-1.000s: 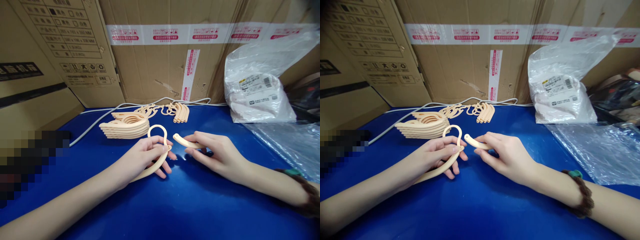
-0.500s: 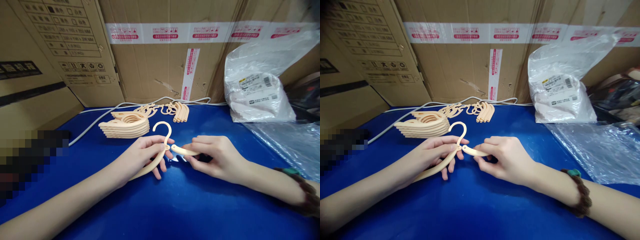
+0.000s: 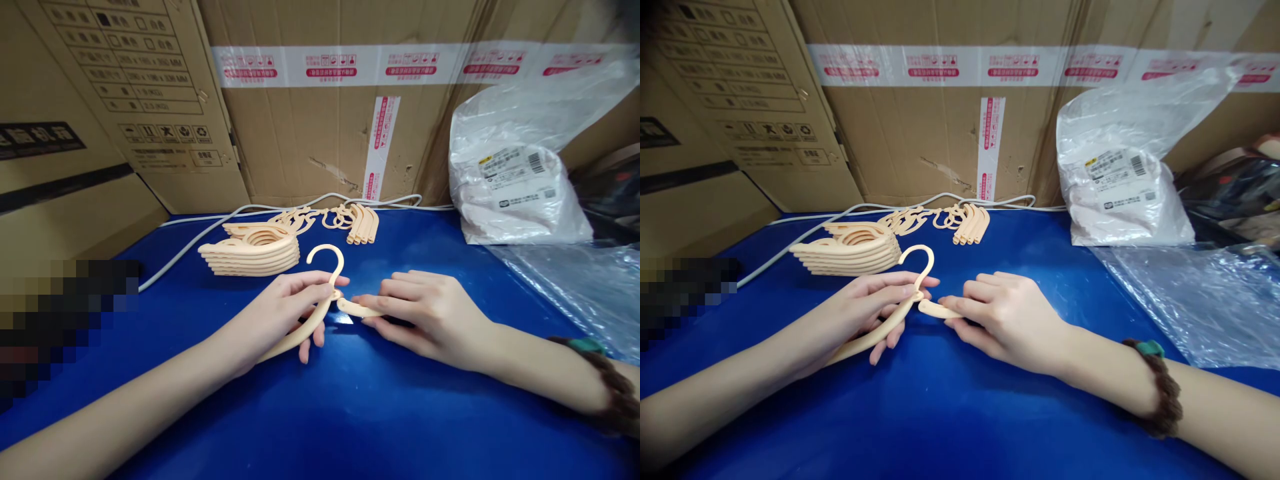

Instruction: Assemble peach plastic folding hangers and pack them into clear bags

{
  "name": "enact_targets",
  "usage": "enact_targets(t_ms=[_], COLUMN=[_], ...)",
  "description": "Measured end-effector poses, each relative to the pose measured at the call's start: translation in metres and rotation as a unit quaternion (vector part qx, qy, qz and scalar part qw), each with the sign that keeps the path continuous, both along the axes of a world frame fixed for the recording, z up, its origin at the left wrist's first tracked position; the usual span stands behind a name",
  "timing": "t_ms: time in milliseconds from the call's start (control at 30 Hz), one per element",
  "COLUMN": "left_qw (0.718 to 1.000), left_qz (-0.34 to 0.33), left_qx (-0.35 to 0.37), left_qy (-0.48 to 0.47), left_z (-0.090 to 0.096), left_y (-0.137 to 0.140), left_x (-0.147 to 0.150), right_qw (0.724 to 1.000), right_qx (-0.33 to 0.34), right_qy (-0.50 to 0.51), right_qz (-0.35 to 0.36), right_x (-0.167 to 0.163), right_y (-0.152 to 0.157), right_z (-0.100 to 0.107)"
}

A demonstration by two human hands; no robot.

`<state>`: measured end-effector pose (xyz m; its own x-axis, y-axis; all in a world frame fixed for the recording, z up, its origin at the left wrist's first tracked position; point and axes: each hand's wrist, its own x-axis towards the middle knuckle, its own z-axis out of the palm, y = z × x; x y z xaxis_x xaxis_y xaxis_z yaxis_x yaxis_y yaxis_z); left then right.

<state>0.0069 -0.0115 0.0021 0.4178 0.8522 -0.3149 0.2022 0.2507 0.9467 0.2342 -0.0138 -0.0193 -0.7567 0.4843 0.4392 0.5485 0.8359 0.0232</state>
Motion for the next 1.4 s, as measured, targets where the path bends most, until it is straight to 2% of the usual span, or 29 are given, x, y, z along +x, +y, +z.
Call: enact_targets(t_ms=[233,533,900,1067,1200,1400], left_qw=[1.0,0.998,0.995,0.996,0.998,0.997], left_qz=[-0.02,-0.006,-0.055,-0.051,-0.018,-0.047], left_qx=[-0.012,-0.033,-0.061,-0.043,-0.035,-0.029], left_qy=[-0.012,-0.056,-0.056,-0.059,-0.056,-0.054], left_z=[0.0005,0.0027,0.0013,-0.0003,-0.0014,-0.0044], left_y=[-0.0009,-0.0024,0.0001,0.0024,0.0054,0.0056], left_x=[-0.0024,-0.0012,-0.004,-0.0055,-0.0052,-0.002], right_qw=[1.0,0.999,0.999,0.999,0.999,1.0], right_qx=[0.013,0.028,0.034,0.036,0.046,-0.008], right_qy=[-0.01,0.003,0.011,-0.003,-0.007,0.016], right_qz=[-0.012,-0.016,-0.024,-0.007,0.002,-0.023], right_x=[-0.0004,0.0007,-0.0002,-0.0016,-0.0031,-0.0005], right_y=[-0.0014,-0.0018,-0.0034,-0.0041,-0.0059,-0.0025], right_z=[0.0004,-0.003,-0.004,-0.0013,0.001,0.001])
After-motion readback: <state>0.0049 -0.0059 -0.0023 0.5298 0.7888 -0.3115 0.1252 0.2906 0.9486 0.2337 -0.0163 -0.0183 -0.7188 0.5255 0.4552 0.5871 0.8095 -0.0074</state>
